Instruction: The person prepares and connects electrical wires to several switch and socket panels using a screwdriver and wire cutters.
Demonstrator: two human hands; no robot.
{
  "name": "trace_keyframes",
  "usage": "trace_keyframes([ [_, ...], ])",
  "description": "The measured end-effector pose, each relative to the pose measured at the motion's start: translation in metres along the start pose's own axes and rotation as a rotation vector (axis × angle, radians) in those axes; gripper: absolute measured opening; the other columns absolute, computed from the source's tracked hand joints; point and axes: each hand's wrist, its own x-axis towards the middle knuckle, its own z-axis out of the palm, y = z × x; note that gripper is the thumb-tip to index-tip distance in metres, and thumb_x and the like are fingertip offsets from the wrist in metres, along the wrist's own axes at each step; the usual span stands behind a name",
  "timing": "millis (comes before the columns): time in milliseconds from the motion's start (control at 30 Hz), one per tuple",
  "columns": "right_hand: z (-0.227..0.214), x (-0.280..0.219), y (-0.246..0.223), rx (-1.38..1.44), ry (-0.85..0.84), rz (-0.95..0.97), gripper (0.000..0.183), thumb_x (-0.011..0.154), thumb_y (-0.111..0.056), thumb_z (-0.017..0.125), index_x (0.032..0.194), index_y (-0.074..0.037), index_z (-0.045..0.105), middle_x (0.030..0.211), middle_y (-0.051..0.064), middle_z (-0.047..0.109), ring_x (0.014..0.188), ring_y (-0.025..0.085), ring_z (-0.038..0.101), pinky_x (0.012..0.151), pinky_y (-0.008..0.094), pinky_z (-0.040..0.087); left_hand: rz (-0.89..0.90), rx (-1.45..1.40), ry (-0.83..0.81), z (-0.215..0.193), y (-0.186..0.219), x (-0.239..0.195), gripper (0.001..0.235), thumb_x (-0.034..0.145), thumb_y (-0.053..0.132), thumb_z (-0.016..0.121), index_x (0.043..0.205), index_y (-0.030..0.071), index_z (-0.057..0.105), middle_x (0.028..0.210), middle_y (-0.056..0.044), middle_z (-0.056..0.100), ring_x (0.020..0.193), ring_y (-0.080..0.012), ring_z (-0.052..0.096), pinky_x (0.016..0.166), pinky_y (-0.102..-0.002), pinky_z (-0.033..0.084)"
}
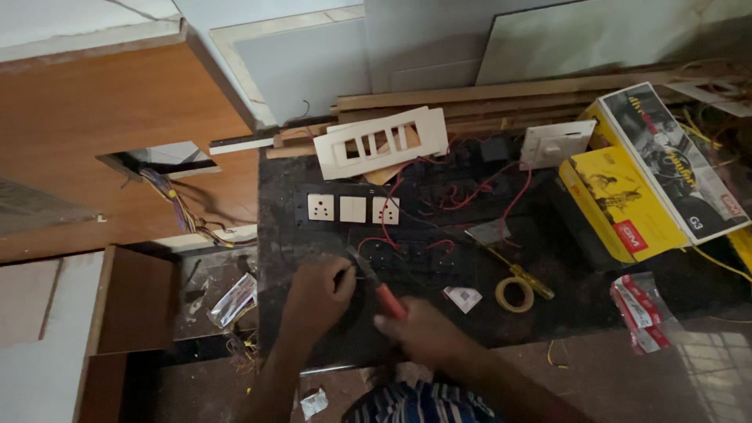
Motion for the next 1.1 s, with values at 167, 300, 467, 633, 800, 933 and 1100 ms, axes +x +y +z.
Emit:
trace_keyframes([
  [167,-0.006,0.002,0.007,-0.025,0.020,-0.022,0.037,0.092,-0.033,0.069,0.114,-0.004,0.069,0.076,0.007,0.067,0.057,0.016,0.062,0.053,0.032,0.052,0.010,-0.049,0.036,-0.001,0.004,0.001,0.012,0.084,0.013,0.070,0.088,0.002,0.071,0.082,-0.020,0.071,0.079,-0.0392,0.070,0.067,-0.044,0.053],
  [300,-0.018,-0.003,0.013,-0.080,-0.069,0.013,0.044,0.098,-0.038,0.061,0.108,0.003,0.072,0.069,0.004,0.068,0.050,0.014,0.062,0.049,0.030,0.052,-0.109,-0.114,0.041,-0.005,0.004,0.002,0.015,0.091,0.016,0.068,0.095,0.002,0.074,0.084,-0.017,0.074,0.074,-0.0293,0.075,0.067,-0.039,0.055],
  [467,-0.065,-0.027,0.026,-0.179,-0.438,-0.351,0.039,0.097,-0.034,0.061,0.122,-0.005,0.068,0.086,0.006,0.069,0.071,0.010,0.065,0.065,0.028,0.055,-0.278,-0.164,0.170,-0.007,-0.002,0.009,0.021,0.095,0.020,0.065,0.103,0.003,0.075,0.081,-0.014,0.075,0.069,-0.0258,0.072,0.065,-0.038,0.055],
  [633,-0.123,-0.065,0.051,0.128,-0.544,-0.481,0.050,0.091,-0.032,0.072,0.129,0.001,0.066,0.098,0.010,0.069,0.079,0.015,0.067,0.072,0.033,0.057,-0.295,-0.172,0.122,0.006,-0.018,0.010,0.022,0.096,0.022,0.065,0.105,0.004,0.073,0.083,-0.014,0.076,0.074,-0.0236,0.075,0.069,-0.036,0.057],
  [800,-0.166,-0.071,0.061,0.499,0.247,-0.210,0.055,0.084,-0.034,0.070,0.132,-0.009,0.065,0.092,0.012,0.069,0.071,0.022,0.067,0.058,0.039,0.056,-0.072,-0.074,0.232,0.035,-0.034,0.008,0.024,0.098,0.021,0.066,0.108,0.000,0.071,0.097,-0.018,0.075,0.086,-0.0295,0.073,0.075,-0.039,0.055],
  [933,-0.195,-0.055,0.061,-0.128,0.718,0.110,0.049,0.092,-0.035,0.067,0.131,-0.005,0.065,0.095,0.021,0.074,0.082,0.034,0.072,0.076,0.051,0.058,-0.229,-0.157,0.182,0.044,-0.034,0.005,0.024,0.096,0.021,0.067,0.104,-0.001,0.071,0.085,-0.015,0.074,0.075,-0.0243,0.074,0.067,-0.036,0.055],
  [1100,-0.183,-0.031,0.082,-0.551,1.031,-0.260,0.072,0.079,-0.035,0.078,0.142,-0.009,0.056,0.118,0.028,0.063,0.110,0.047,0.062,0.092,0.056,0.051,-0.526,-0.347,0.116,0.045,-0.025,-0.006,0.022,0.096,0.021,0.065,0.099,-0.001,0.072,0.071,-0.011,0.073,0.065,-0.0174,0.071,0.063,-0.033,0.053],
])
